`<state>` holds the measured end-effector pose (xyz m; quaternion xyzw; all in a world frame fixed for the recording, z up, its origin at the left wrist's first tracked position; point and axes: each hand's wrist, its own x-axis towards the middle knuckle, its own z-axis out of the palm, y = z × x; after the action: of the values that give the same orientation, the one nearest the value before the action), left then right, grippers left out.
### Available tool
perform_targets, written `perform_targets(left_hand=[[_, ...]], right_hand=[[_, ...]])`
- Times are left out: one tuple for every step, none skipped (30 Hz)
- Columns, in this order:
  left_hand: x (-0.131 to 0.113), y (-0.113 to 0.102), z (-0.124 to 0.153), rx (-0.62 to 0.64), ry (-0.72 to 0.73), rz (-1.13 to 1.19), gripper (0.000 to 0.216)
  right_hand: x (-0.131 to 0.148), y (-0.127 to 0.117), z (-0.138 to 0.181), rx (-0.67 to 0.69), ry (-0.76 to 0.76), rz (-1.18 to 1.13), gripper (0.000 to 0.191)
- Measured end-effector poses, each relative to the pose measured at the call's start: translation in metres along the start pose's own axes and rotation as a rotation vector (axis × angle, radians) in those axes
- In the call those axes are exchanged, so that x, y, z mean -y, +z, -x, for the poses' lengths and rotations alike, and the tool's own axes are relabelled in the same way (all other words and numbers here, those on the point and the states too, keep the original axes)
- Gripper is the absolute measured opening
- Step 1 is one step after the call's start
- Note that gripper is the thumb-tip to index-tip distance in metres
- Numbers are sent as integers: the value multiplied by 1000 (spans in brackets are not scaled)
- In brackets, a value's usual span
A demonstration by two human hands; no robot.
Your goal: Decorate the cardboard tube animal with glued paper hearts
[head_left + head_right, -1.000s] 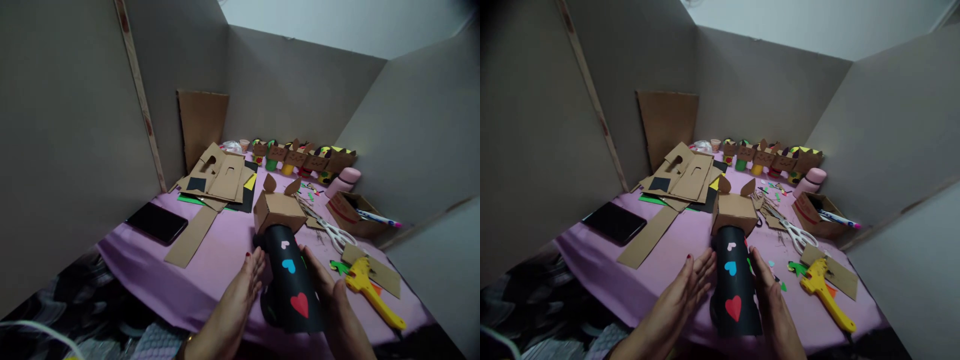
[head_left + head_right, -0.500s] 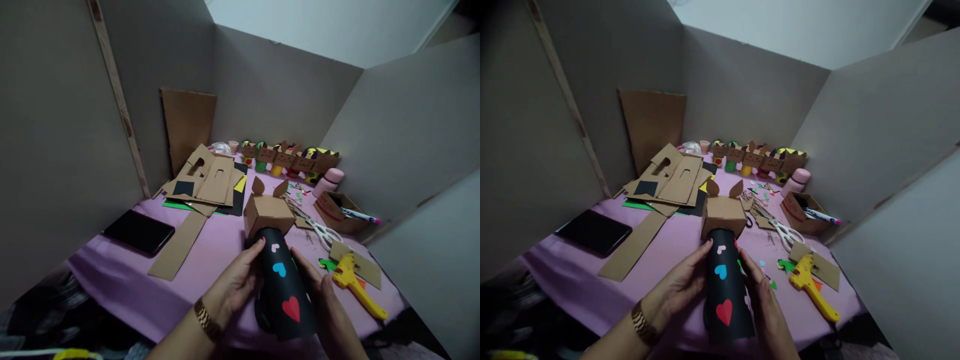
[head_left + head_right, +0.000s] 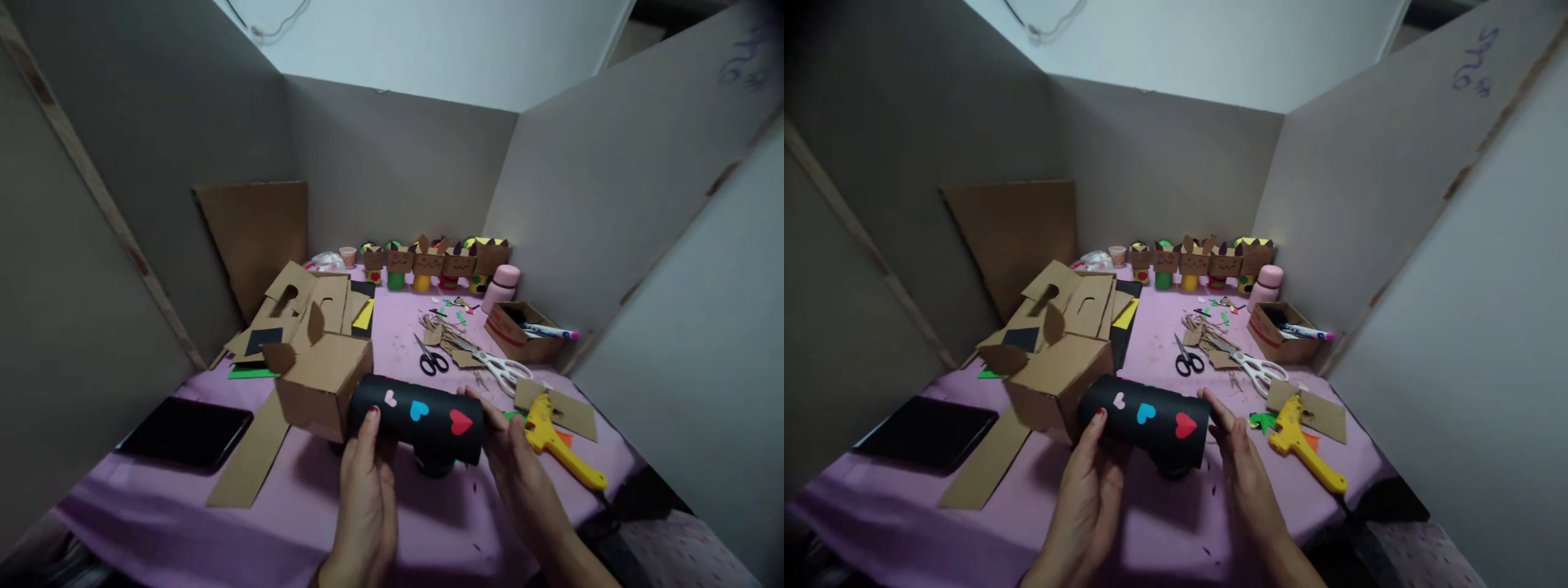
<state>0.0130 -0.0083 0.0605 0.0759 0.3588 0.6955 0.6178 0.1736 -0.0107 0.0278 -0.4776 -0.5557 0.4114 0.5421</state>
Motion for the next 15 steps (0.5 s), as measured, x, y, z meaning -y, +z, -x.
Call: perform_targets(left_hand=[[3, 0, -1, -17, 34, -6, 26], [6, 1, -1, -33, 64, -15, 28], [9, 1, -2, -54, 90, -26, 29], [11, 0, -3, -75, 108, -37, 29], [14, 0, -4, -95, 119, -46, 29], [16, -1, -5, -109, 119, -56, 28], [17, -1, -5, -123, 108, -67, 27], [18, -2, -5, -131, 99, -76, 27], [19, -2, -5, -128, 91, -80, 27], [20, -2, -4, -114, 88, -80, 28], [20, -2, -4, -97, 86, -79, 28], [20, -2, -4, -80, 84, -78, 28], [20, -3, -4, -67, 82, -82, 28], [19, -3, -4, -62, 75, -93, 27], [18, -4, -4, -63, 66, -111, 27]], right_hand=[[-1, 0, -2, -14, 28, -30, 64], [-2, -1, -4, -30, 58, -61, 64], [-3, -2, -6, -45, 83, -89, 63], [-4, -3, -7, -58, 96, -108, 62], [-4, -4, -8, -70, 96, -116, 60], [-4, -6, -8, -80, 91, -116, 59], [-5, -7, -7, -88, 86, -110, 58], [-5, -9, -6, -95, 84, -101, 56], [-6, -11, -6, -100, 85, -93, 56], [-7, -14, -4, -110, 89, -90, 55], [-9, -17, -3, -127, 94, -94, 54], [-10, -21, -2, -151, 97, -104, 54], [-12, -25, -1, -185, 99, -118, 53], [-13, -31, 0, -224, 101, -132, 52], [-13, -37, 1, -267, 104, -139, 52]])
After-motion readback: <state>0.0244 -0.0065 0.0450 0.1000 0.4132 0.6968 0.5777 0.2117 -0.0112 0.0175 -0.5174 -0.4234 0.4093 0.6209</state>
